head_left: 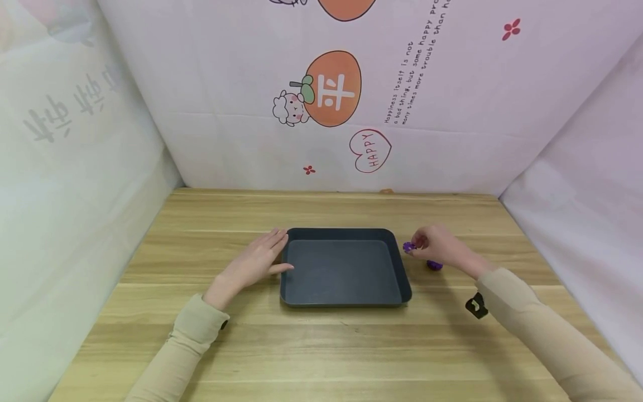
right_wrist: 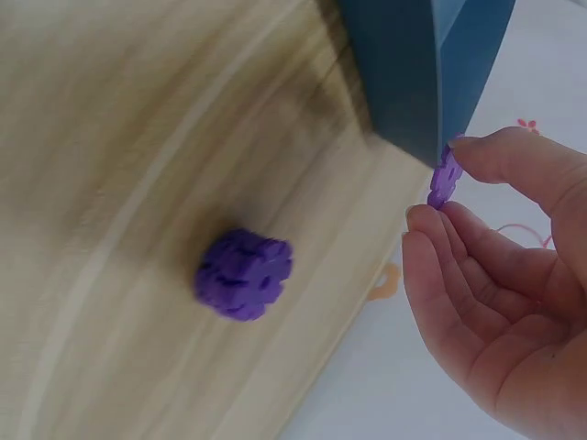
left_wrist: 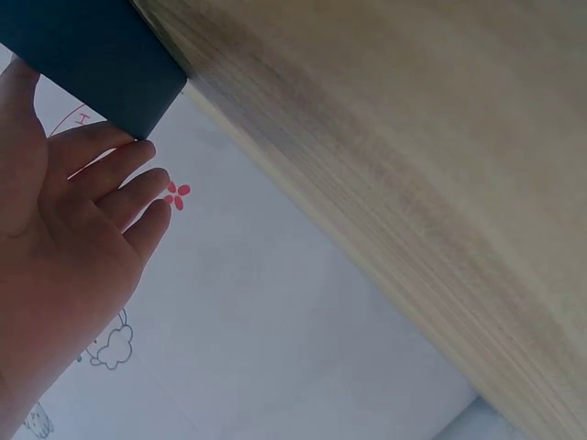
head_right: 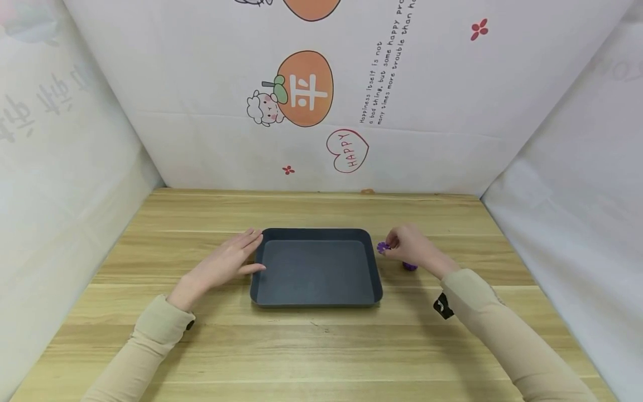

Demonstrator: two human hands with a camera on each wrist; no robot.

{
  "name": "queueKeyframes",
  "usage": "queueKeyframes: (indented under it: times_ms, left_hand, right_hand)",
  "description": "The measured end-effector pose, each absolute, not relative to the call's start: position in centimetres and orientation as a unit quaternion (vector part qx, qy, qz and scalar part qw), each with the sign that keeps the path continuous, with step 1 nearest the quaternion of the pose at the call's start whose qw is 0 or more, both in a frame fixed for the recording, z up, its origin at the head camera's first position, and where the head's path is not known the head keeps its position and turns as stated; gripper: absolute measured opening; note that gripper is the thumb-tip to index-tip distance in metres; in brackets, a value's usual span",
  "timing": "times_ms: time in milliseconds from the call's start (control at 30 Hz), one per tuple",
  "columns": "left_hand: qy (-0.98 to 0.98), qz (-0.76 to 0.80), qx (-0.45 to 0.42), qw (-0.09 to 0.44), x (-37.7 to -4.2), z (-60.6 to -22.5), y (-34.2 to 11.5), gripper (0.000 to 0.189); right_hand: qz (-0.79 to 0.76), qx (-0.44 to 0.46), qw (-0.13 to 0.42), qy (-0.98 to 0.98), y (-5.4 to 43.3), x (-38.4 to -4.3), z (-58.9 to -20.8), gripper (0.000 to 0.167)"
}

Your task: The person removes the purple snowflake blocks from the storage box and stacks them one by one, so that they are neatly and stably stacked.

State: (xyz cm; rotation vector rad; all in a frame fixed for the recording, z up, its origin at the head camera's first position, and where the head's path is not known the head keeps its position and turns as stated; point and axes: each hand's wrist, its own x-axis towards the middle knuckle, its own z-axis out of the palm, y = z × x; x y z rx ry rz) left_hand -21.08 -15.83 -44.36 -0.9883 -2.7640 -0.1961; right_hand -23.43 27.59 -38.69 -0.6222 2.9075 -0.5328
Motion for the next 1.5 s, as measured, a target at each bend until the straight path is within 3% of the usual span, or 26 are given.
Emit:
queueKeyframes:
  times_ms: [367, 667, 1500]
  left_hand:
    - [-0.934, -0.064, -0.337, 0.101, -21.0, -44.4, -15.9, 0.074]
    - [-0.934, -0.065, -0.338, 0.1, -21.1, -44.4, -15.8, 0.074]
    - [-0.934, -0.065, -0.337, 0.096, -21.0, -44.3, -15.8, 0.074]
  right_hand:
    - [-0.174, -0.173, 0.068, 0.967, 30.5, -22.8, -40.0, 0.02]
    - [-0.161, -0.169, 0.037, 0.972, 32.4, -22.5, -41.1, 0.019]
    - [-0.164, -0.153, 0.041, 0.974, 33.4, -21.8, -41.8, 0.02]
